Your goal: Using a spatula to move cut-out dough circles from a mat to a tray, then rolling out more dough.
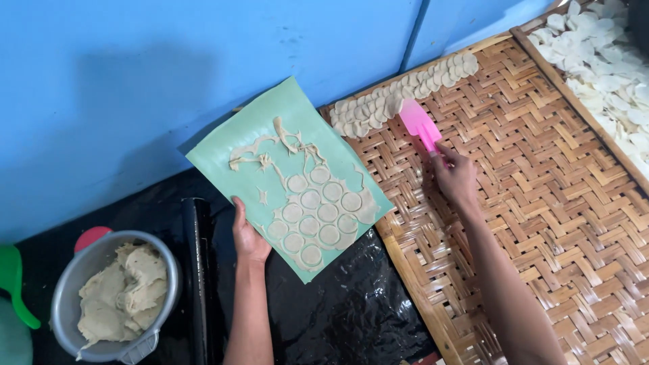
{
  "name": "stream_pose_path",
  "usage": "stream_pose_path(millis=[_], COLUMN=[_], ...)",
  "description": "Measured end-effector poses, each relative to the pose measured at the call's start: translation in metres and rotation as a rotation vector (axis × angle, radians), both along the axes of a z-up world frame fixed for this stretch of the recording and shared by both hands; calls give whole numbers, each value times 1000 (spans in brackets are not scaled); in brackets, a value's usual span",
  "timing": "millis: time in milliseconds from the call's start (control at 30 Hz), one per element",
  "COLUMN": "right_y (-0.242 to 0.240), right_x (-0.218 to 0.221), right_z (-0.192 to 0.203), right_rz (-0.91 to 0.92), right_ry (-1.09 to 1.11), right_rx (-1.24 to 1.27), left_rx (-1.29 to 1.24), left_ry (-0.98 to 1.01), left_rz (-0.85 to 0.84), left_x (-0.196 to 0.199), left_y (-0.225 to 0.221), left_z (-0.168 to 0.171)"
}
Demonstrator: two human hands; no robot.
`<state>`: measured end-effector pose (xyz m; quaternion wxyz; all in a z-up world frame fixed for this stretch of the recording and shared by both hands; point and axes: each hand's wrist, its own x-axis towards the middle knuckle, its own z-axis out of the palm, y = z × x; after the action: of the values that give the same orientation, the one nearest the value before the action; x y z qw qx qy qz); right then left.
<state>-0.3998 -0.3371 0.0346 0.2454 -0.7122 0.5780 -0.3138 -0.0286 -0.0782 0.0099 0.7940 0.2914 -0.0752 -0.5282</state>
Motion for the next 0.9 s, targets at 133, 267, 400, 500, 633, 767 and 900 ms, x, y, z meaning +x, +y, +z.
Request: stream_pose_path(millis=[133, 267, 400, 500, 633, 767, 900], right_y=[-8, -7, 16, 28, 53, 99, 152], right_x=[3, 4, 7, 9, -4, -11, -2], right_z=[3, 8, 31, 49, 53, 54, 88], right_rz=[18, -11, 31, 12, 32, 209, 308], right_ry=[-8, 94, 289, 398, 390, 265, 263], right_rx=[-17, 47, -218, -298, -325, -189, -3], left_rx=[21, 23, 30, 22, -18, -64, -78], left_ry=[22, 30, 32, 20, 21, 51, 66], left_rz=[4, -1, 11, 22, 21, 7, -10], left_x=[0, 0, 1, 2, 1, 1, 0], left_y=[0, 0, -1, -1, -1, 0, 3], left_z=[-1, -2, -5, -4, -5, -3, 0])
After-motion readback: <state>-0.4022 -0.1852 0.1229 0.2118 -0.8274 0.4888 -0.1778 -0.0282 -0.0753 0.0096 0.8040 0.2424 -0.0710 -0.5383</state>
